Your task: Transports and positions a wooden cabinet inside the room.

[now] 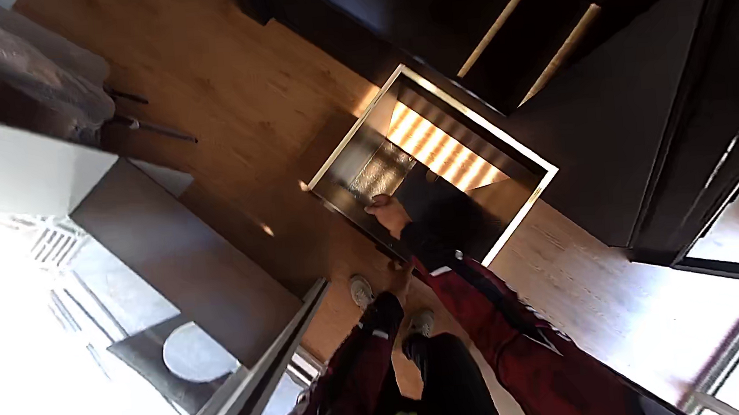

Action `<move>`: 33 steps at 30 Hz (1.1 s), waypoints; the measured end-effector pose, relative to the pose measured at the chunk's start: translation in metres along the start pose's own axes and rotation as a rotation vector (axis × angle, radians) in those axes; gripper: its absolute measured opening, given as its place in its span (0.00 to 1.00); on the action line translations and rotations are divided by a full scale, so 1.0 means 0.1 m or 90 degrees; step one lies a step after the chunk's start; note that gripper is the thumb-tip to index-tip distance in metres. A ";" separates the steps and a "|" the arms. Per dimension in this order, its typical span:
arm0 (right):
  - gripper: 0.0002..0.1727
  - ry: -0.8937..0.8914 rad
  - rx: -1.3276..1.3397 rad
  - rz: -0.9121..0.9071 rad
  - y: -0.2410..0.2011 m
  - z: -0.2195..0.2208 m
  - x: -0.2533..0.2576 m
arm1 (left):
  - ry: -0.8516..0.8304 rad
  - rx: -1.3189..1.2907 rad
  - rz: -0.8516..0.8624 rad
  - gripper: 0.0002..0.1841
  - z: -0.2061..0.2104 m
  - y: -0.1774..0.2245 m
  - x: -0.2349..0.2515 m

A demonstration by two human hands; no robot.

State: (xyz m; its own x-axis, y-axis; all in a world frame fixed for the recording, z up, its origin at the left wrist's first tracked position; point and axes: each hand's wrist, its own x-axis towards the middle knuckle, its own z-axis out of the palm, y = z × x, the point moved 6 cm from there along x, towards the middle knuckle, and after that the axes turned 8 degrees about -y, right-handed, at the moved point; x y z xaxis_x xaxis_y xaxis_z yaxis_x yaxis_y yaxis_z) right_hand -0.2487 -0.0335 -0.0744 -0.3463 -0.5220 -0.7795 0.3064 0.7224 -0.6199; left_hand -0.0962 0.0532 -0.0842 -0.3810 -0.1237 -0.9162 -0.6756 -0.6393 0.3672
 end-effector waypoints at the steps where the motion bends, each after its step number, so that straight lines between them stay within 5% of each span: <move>1: 0.32 -0.007 -0.024 -0.033 0.02 -0.15 -0.14 | 0.027 0.031 -0.007 0.39 -0.05 0.05 0.07; 5: 0.21 0.114 0.005 -0.102 0.41 -1.19 -0.81 | 0.205 0.148 0.055 0.43 -0.22 0.32 0.09; 9: 0.14 0.290 -0.047 -0.025 0.78 -2.39 -1.41 | 0.238 0.103 0.003 0.45 -0.16 0.61 0.11; 14: 0.19 0.242 -0.359 -0.083 0.54 -3.37 -0.95 | 0.410 0.014 -0.155 0.65 0.09 0.76 0.31; 18: 0.31 0.170 -0.602 -0.100 0.30 -3.70 -0.42 | 0.510 -0.041 -0.184 0.62 0.29 0.70 0.33; 24: 0.56 0.063 -0.607 -0.011 0.22 -4.01 0.34 | 0.529 -0.028 -0.242 0.46 0.32 0.83 0.35; 29: 0.32 0.068 -0.744 0.068 0.23 -3.87 0.64 | 0.536 0.054 -0.261 0.49 0.17 0.78 0.34; 31: 0.29 0.074 -0.755 0.062 0.24 -3.88 0.64 | 0.568 0.175 -0.164 0.45 0.27 0.85 0.28; 33: 0.28 0.064 -0.756 0.046 0.19 -3.89 0.64 | 0.492 0.404 0.030 0.31 0.61 0.98 0.27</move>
State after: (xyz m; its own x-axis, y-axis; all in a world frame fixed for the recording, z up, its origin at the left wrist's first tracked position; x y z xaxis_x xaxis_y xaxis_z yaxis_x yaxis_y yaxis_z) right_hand -0.6095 0.1231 -0.1008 -0.4462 -0.4639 -0.7653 -0.6653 0.7439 -0.0629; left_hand -0.2110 0.0332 -0.0629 -0.0530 -0.7418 -0.6685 -0.9680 -0.1262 0.2168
